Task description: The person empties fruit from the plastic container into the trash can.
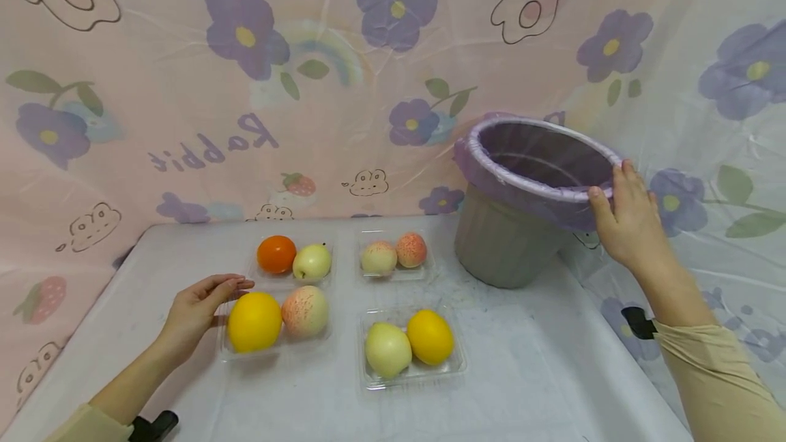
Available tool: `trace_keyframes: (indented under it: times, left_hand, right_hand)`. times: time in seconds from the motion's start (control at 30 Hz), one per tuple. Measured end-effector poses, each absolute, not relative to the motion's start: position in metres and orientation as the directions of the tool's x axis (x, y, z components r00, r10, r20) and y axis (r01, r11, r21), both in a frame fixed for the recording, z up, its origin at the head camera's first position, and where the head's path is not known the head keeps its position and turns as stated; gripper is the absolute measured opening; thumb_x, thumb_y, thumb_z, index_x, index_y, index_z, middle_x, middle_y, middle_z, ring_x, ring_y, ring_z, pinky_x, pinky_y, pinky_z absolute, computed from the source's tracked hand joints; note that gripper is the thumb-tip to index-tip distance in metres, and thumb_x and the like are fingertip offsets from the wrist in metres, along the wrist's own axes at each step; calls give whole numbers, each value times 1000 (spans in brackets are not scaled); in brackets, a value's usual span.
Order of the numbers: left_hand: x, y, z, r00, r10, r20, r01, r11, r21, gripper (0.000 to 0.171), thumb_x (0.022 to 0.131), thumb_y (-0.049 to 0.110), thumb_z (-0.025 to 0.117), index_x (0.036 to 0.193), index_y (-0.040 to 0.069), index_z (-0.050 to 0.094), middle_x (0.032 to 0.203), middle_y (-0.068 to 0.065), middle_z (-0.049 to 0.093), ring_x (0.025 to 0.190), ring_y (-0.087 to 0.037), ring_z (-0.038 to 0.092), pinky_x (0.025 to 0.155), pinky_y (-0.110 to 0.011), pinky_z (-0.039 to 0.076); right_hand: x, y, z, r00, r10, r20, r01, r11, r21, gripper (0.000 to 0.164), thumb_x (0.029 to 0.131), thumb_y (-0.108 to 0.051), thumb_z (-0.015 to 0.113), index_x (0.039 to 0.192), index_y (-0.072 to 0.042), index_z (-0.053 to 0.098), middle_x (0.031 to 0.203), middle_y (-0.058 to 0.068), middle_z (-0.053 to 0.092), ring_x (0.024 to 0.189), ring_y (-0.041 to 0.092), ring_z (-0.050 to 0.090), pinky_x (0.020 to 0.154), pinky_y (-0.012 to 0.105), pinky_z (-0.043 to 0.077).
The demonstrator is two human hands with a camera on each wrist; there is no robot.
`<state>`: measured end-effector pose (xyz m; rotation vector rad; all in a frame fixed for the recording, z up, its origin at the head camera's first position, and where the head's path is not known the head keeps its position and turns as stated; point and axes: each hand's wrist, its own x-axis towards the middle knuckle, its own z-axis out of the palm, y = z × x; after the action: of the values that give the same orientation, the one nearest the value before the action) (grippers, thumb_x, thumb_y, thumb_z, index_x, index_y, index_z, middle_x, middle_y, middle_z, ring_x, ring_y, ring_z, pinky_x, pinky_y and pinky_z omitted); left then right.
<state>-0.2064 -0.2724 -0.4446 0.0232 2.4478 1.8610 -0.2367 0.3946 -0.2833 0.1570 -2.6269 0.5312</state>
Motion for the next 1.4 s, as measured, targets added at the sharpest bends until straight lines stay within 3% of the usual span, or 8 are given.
trace_keyframes:
  times: [0.17, 0.37, 0.67, 0.83, 0.93, 1.23, 1.4]
  left_hand:
    - [-207, -265, -437, -999, 38, 4, 12, 232, 973, 55, 107, 48, 55, 144, 7, 60, 118, 22, 74, 106, 4, 65, 77, -30, 61]
    - [-211, -252, -422, -1000, -5, 22, 20, 215, 976, 58, 106, 48, 56, 147, 7, 58, 112, 26, 71, 103, 4, 64, 76, -26, 61]
    - [-224, -220, -398, -998, -31, 57, 55, 49, 997, 35, 104, 40, 63, 131, 19, 72, 109, 20, 74, 103, -2, 66, 73, -25, 62]
    - [-240, -193, -380, -991, -31, 127, 130, -108, 986, 30, 103, 33, 68, 126, 16, 74, 108, 13, 78, 106, -6, 70, 76, -24, 61]
    - [-250, -178, -367, -987, -43, 155, 159, -130, 979, 31, 102, 32, 68, 126, 13, 74, 108, 12, 78, 109, -9, 69, 79, -24, 61]
    - [-277, -146, -334, -981, -100, 167, 179, -127, 976, 36, 102, 33, 69, 129, 9, 72, 106, 11, 78, 107, -13, 67, 69, -23, 61]
    - [-291, -127, -312, -975, -110, 196, 213, -175, 961, 29, 103, 28, 68, 125, 11, 75, 107, 6, 78, 106, -14, 67, 66, -23, 60]
  right_hand:
    - [-236, 394, -283, -892, -24, 451, -197, 920, -340, 83, 112, -51, 22, 157, 17, 10, 167, 35, 0, 154, 56, 2, 119, 75, -3]
    - [-236, 393, -283, -897, -22, 442, -189, 922, -338, 83, 112, -51, 22, 158, 17, 9, 168, 34, -1, 154, 56, 0, 119, 74, -4]
    - [-235, 389, -285, -906, -30, 421, -189, 921, -340, 82, 112, -49, 20, 157, 19, 7, 167, 36, -3, 154, 55, -3, 119, 74, -6]
    - [-235, 390, -285, -897, -23, 441, -191, 921, -339, 82, 112, -49, 20, 157, 19, 8, 166, 37, -1, 153, 56, 0, 119, 74, -4]
    - [-234, 391, -284, -892, -19, 451, -190, 922, -338, 82, 112, -50, 20, 157, 18, 9, 166, 38, 0, 153, 57, 0, 119, 74, -4]
    - [-234, 391, -283, -889, -15, 458, -194, 918, -347, 82, 112, -50, 21, 157, 17, 10, 167, 36, 0, 154, 55, 0, 120, 74, -4]
    - [-235, 392, -283, -894, -14, 447, -189, 918, -350, 82, 112, -51, 21, 158, 16, 9, 168, 34, -1, 155, 54, -1, 120, 73, -5]
